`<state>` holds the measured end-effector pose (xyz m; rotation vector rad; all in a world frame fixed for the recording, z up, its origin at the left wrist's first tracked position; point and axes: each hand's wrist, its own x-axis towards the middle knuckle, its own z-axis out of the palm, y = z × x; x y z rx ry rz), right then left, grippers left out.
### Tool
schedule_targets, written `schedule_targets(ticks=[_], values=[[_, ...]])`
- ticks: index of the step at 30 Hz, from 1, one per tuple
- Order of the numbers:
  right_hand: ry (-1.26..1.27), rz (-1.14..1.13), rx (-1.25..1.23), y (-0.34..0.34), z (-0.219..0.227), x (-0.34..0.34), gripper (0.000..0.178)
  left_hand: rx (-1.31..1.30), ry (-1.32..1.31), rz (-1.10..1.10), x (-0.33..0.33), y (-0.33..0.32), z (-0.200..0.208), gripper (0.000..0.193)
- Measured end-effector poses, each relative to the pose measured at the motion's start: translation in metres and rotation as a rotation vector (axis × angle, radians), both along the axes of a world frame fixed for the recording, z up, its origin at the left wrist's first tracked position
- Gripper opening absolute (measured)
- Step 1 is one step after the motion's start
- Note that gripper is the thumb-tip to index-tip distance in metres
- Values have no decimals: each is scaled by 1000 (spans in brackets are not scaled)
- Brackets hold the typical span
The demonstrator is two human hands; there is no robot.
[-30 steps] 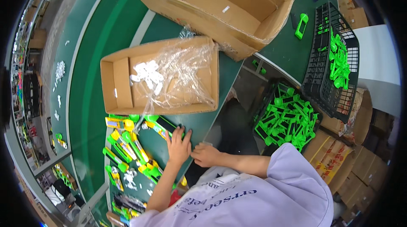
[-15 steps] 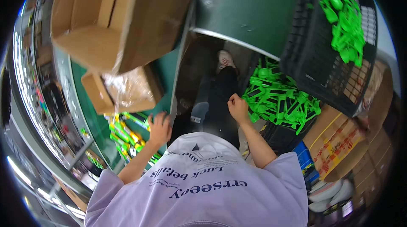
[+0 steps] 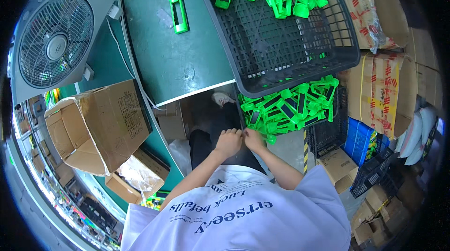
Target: The person assembles flashlights on a workbench by fitting internal components, switch covers, and housing halves together by hand, then inserts solar panels into plastic flashlight frames.
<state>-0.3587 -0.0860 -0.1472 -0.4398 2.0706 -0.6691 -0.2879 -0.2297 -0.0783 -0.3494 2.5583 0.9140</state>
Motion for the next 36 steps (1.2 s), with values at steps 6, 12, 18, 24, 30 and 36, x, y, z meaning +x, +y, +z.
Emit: schedule_targets(ticks=[6,12,18,24,30,36], values=[[150,-150,-224,-75,-33,-11,22,-69,161,259,-7,-19,-47,27],[213,-200,-458,-123,-69,-6,28,-419,120,4,-27,-76,-43,22],[101,-183,-595,-50,-28,69,27,-457,313,81,71,6,-23,21],[1,-210,-808,21,2,101,20,-270,283,140,136,84,25,47],[120,-142,-913,19,-1,93,20,-360,517,346,117,49,48,28],[261,247,-755,23,2,94,12,-211,670,909,5,-145,49,26]])
